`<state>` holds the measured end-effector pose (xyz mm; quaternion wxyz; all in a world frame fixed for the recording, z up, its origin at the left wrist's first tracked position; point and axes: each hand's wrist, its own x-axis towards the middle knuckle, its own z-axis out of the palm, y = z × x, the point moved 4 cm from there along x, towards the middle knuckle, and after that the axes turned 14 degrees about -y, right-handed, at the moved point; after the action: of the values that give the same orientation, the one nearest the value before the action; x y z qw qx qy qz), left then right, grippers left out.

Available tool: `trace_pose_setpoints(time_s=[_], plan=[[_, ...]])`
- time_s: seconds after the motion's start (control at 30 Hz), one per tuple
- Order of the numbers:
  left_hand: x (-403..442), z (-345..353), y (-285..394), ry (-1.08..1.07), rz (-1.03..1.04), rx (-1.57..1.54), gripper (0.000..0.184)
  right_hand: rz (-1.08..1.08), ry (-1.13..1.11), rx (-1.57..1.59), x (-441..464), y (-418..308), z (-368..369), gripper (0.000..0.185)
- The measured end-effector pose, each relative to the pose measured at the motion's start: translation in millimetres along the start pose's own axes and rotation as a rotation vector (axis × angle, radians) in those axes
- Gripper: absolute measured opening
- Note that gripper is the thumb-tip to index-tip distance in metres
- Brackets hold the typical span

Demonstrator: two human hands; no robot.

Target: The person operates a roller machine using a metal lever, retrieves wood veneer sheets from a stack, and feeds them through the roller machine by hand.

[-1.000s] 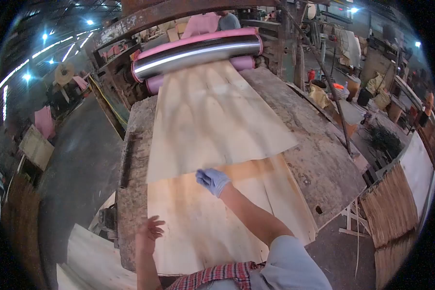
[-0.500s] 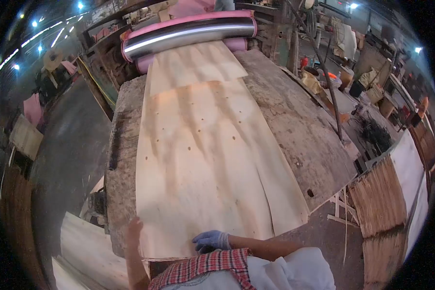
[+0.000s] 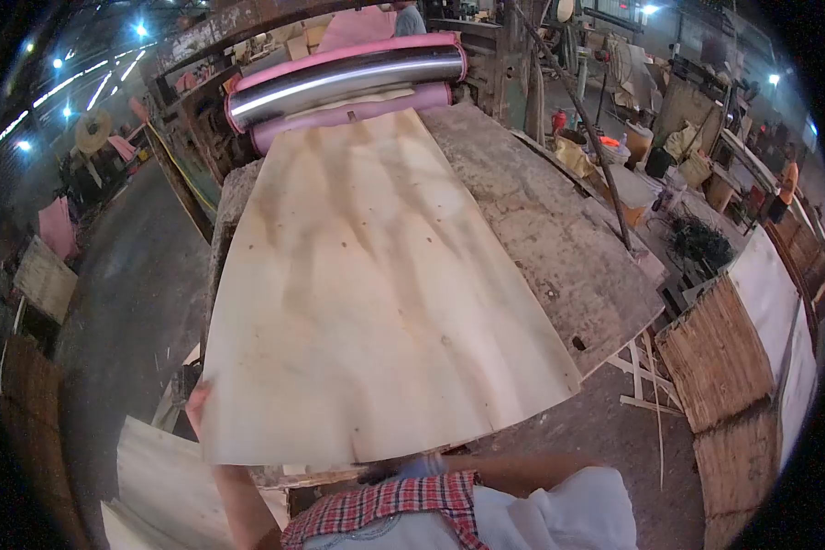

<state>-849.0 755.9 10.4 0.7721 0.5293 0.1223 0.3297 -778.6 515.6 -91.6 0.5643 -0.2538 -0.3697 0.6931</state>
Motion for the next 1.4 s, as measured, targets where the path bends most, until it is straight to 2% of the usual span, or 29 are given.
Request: trace_pose_setpoints(time_s=[0.03, 0.07, 0.1, 0.17, 0.2, 0.23, 0.3, 0.33, 0.37, 0.43, 0.47, 0.53, 0.57, 0.63, 0.67, 0.7, 0.77, 0.8, 0.83, 0.9, 0.97, 1.0, 1.03, 1.07, 1.1, 1.17, 1.2, 1.27, 1.4], plan=[[0, -3, 3, 0.065, 0.116, 0.002, 0.041, -0.023, 0.023, 0.024, -3, -7, -2, 0.036], [4, -1, 3, -0.021, -0.089, -0.222, 0.042, -0.043, 0.051, 0.035, -5, -15, -7, 0.036], [10, -12, -3, -0.026, -0.083, -0.215, 0.042, -0.066, 0.083, 0.038, -6, -23, -16, 0.037], [19, -32, -27, -0.048, -0.109, -0.415, 0.046, -0.156, 0.154, 0.012, -2, -43, -39, 0.037], [18, -37, -36, 0.123, -0.05, -0.391, 0.046, -0.176, 0.168, -0.016, 4, -55, -56, 0.035], [20, -45, -41, 0.117, -0.045, -0.387, 0.046, -0.206, 0.215, -0.077, 8, -76, -69, 0.033], [24, -55, -56, -0.141, -0.206, -0.319, 0.045, -0.273, 0.305, -0.098, 21, -119, -103, 0.028], [23, -34, -55, 0.06, -0.265, -0.267, 0.045, -0.308, 0.314, -0.158, 27, -145, -117, 0.025], [25, -30, -60, 0.065, -0.257, -0.263, 0.045, -0.346, 0.35, -0.149, 35, -163, -142, 0.022], [26, -25, -76, -0.028, -0.37, -0.082, 0.044, -0.376, 0.377, -0.134, 49, -171, -188, 0.019], [24, -21, -79, -0.016, -0.366, -0.081, 0.044, -0.441, 0.444, 0.066, 52, -169, -211, 0.018], [19, -11, -87, -0.117, -0.429, 0.117, 0.036, -0.532, 0.586, 0.422, 60, -144, -251, 0.021], [15, -13, -93, -0.099, -0.433, 0.115, 0.036, -0.516, 0.583, 0.43, 57, -132, -241, 0.021], [7, -34, -112, 0.079, -0.391, 0.43, 0.032, -0.357, 0.581, 0.375, 48, -103, -217, 0.026], [5, -65, -131, 0.046, -0.315, 0.685, 0.033, -0.272, 0.499, 0.399, 44, -83, -211, 0.028], [-2, -80, -142, 0.063, -0.329, 0.677, 0.033, -0.188, 0.42, 0.423, 38, -60, -203, 0.031], [-13, -89, -143, 0.05, -0.153, 1.512, 0.032, 0.009, 0.377, 0.374, 27, -20, -183, 0.033], [-19, -97, -149, 0.055, -0.166, 1.505, 0.032, 0.072, 0.336, 0.391, 19, 3, -173, 0.034], [-24, -105, -158, -0.034, -0.23, 1.378, 0.033, 0.132, 0.295, 0.408, 12, 19, -164, 0.035], [-26, -120, -169, -0.12, -0.291, 1.244, 0.034, 0.249, 0.329, 0.382, 4, 15, -122, 0.036], [-26, -131, -170, -0.025, -0.36, 0.587, 0.039, 0.312, 0.351, 0.326, 1, 27, -103, 0.035], [-28, -133, -166, -0.032, -0.359, 0.586, 0.039, 0.288, 0.222, 0.181, 4, 27, -92, 0.034], [-26, -121, -144, 0.03, -0.466, 0.478, 0.041, 0.261, 0.094, 0.035, 9, 26, -81, 0.034], [-24, -107, -124, 0.092, -0.571, 0.369, 0.044, 0.362, 0.081, 0.003, 15, 32, -73, 0.035], [-21, -91, -106, 0.083, -0.567, 0.373, 0.044, 0.353, 0.086, 0.0, 19, 32, -65, 0.035], [-18, -43, -81, -0.056, -0.457, -0.068, 0.045, 0.268, -0.154, -0.464, 26, 24, -42, 0.035], [-20, -25, -73, -0.066, -0.457, -0.067, 0.045, 0.156, -0.232, -0.582, 28, 28, -36, 0.03], [-22, -1, -60, -0.049, -0.453, 0.166, 0.044, 0.145, -0.202, -0.415, 24, 29, -26, 0.03], [-12, -4, -42, 0.012, -0.385, -0.055, 0.042, 0.043, -0.048, -0.064, 4, 14, -9, 0.03]])
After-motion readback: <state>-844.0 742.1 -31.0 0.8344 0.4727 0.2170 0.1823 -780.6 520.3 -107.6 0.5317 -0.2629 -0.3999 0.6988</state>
